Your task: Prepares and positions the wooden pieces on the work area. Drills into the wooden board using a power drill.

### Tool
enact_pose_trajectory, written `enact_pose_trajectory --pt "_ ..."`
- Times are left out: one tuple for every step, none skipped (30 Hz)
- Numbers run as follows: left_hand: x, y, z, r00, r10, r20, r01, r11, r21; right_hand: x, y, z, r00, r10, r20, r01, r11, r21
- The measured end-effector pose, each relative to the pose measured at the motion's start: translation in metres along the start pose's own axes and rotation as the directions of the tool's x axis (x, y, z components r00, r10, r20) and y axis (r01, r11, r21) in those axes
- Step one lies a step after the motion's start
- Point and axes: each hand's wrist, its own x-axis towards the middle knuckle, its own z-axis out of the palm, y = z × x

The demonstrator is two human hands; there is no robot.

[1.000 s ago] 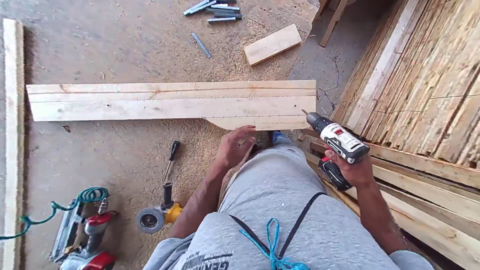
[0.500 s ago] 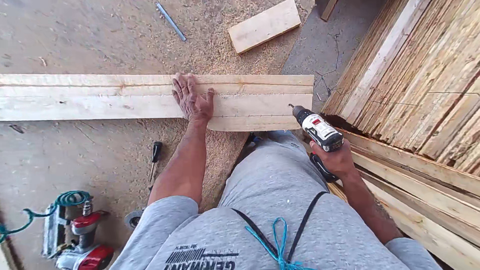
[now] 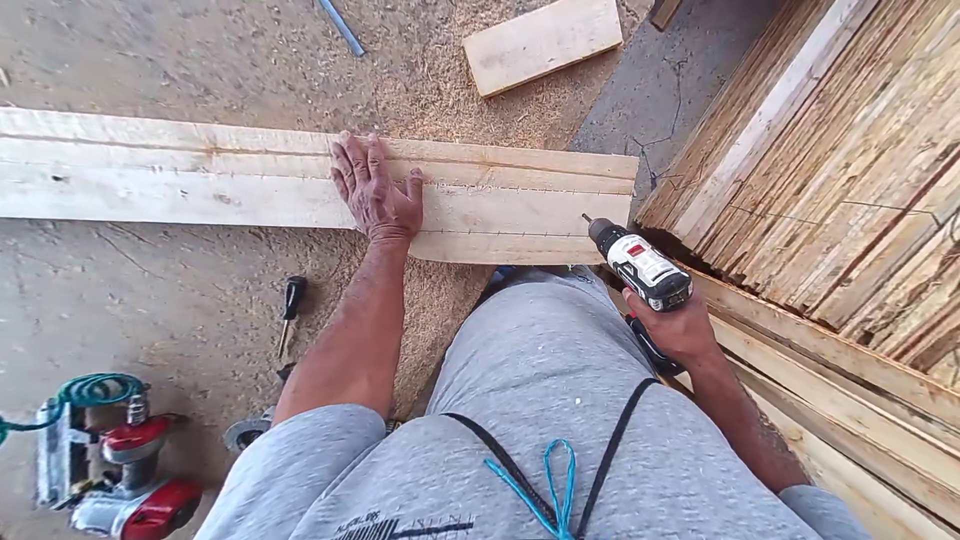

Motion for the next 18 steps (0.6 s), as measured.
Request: enact_pose_trajectory --pt "0.0 0.0 0.0 1.0 0.006 0.006 -0.006 1.0 -0.004 0.002 -0.006 -0.001 1.0 0.024 0.019 -0.023 0.999 -0.032" --pt "0.0 0.0 0.0 1.0 0.007 0.011 -0.007 1.0 -0.004 0.006 -0.014 -0.002 0.998 0.057 0.04 -0.054 0.996 -0.068" --pt "0.0 -0.001 0.0 1.0 0.006 0.016 -0.006 1.0 -0.002 0.01 -0.021 -0.003 0.994 0.094 0.06 -0.088 0.991 -0.098" --pt "0.0 -0.001 0.0 1.0 0.005 0.016 -0.005 1.0 -0.002 0.014 -0.028 -0.004 0.988 0.138 0.073 -0.129 0.985 -0.114" --pt "0.0 -0.001 0.0 1.0 0.003 0.015 -0.003 1.0 -0.005 0.019 -0.034 -0.004 0.979 0.186 0.085 -0.175 0.977 -0.121" --pt "0.0 0.0 0.0 1.0 0.0 0.018 0.0 1.0 -0.008 0.024 -0.038 -0.005 0.968 0.233 0.097 -0.221 0.968 -0.119" --pt "0.0 0.0 -0.001 1.0 -0.002 0.022 0.002 1.0 -0.011 0.029 -0.042 -0.006 0.956 0.27 0.111 -0.258 0.959 -0.114" --pt "0.0 0.002 -0.002 0.999 -0.005 0.034 0.006 1.0 -0.015 0.033 -0.045 -0.008 0.95 0.287 0.125 -0.275 0.956 -0.103" --pt "0.0 0.004 -0.004 0.999 -0.008 0.042 0.009 1.0 -0.021 0.037 -0.047 -0.009 0.946 0.293 0.137 -0.282 0.954 -0.098" --pt "0.001 0.005 -0.006 0.999 -0.01 0.043 0.01 1.0 -0.021 0.04 -0.049 -0.01 0.947 0.289 0.143 -0.276 0.956 -0.101" --pt "0.002 0.005 -0.006 0.999 -0.013 0.034 0.013 1.0 -0.013 0.043 -0.051 -0.011 0.948 0.283 0.144 -0.268 0.957 -0.115" --pt "0.002 0.004 -0.006 0.999 -0.015 0.031 0.015 1.0 -0.007 0.044 -0.053 -0.012 0.951 0.272 0.149 -0.255 0.959 -0.127" --pt "0.003 0.004 -0.005 1.0 -0.013 0.027 0.013 1.0 -0.005 0.045 -0.054 -0.012 0.954 0.261 0.144 -0.243 0.961 -0.133" --pt "0.003 0.003 -0.004 1.0 -0.01 0.021 0.01 1.0 -0.006 0.045 -0.054 -0.012 0.958 0.249 0.144 -0.23 0.964 -0.137" --pt "0.003 0.002 -0.004 1.0 -0.007 0.019 0.007 1.0 -0.01 0.045 -0.055 -0.013 0.96 0.24 0.145 -0.22 0.965 -0.14" --pt "0.003 0.002 -0.004 1.0 -0.003 0.016 0.003 1.0 -0.015 0.045 -0.055 -0.013 0.962 0.233 0.146 -0.212 0.966 -0.145" --pt "0.002 0.001 -0.003 1.0 0.003 0.011 -0.003 1.0 -0.019 0.045 -0.056 -0.013 0.964 0.217 0.151 -0.193 0.968 -0.159" --pt "0.003 0.001 -0.003 1.0 0.007 0.007 -0.007 1.0 -0.021 0.046 -0.056 -0.013 0.969 0.181 0.171 -0.152 0.974 -0.171"
